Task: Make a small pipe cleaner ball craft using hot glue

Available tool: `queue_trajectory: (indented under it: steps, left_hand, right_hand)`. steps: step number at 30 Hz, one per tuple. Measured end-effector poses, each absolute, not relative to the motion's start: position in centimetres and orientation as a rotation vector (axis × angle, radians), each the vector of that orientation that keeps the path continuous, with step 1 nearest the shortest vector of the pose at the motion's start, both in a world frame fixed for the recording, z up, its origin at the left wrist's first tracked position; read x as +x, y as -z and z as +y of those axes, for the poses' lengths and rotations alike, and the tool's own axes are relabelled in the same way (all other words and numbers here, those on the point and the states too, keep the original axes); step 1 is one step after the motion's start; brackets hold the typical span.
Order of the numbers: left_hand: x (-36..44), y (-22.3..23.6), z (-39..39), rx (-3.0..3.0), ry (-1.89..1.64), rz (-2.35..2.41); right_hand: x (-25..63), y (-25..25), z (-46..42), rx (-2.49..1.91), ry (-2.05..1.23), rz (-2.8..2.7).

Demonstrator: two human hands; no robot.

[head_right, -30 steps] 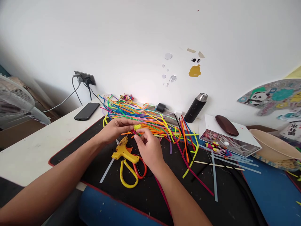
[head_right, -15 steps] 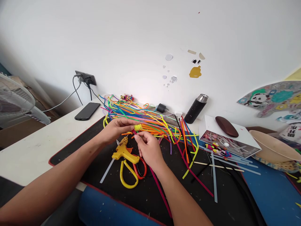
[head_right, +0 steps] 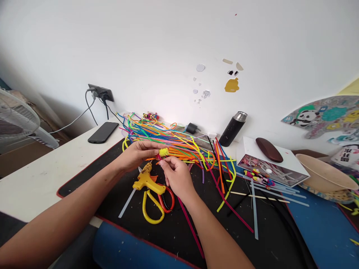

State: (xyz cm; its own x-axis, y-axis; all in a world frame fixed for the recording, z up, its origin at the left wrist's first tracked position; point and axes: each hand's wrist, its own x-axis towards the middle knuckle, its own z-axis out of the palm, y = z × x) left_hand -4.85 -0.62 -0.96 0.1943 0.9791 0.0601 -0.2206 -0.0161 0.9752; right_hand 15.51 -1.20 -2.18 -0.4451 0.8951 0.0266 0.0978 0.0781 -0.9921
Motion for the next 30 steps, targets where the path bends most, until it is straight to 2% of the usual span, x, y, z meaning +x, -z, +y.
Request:
queue_trajectory:
  steps: [30]
  left_hand:
    - [-4.29,0.60,-1.08,1.072,-1.206,0.822]
  right_hand:
    - [15.71,2.09,-0.75,-1.011,-1.691,-1.464]
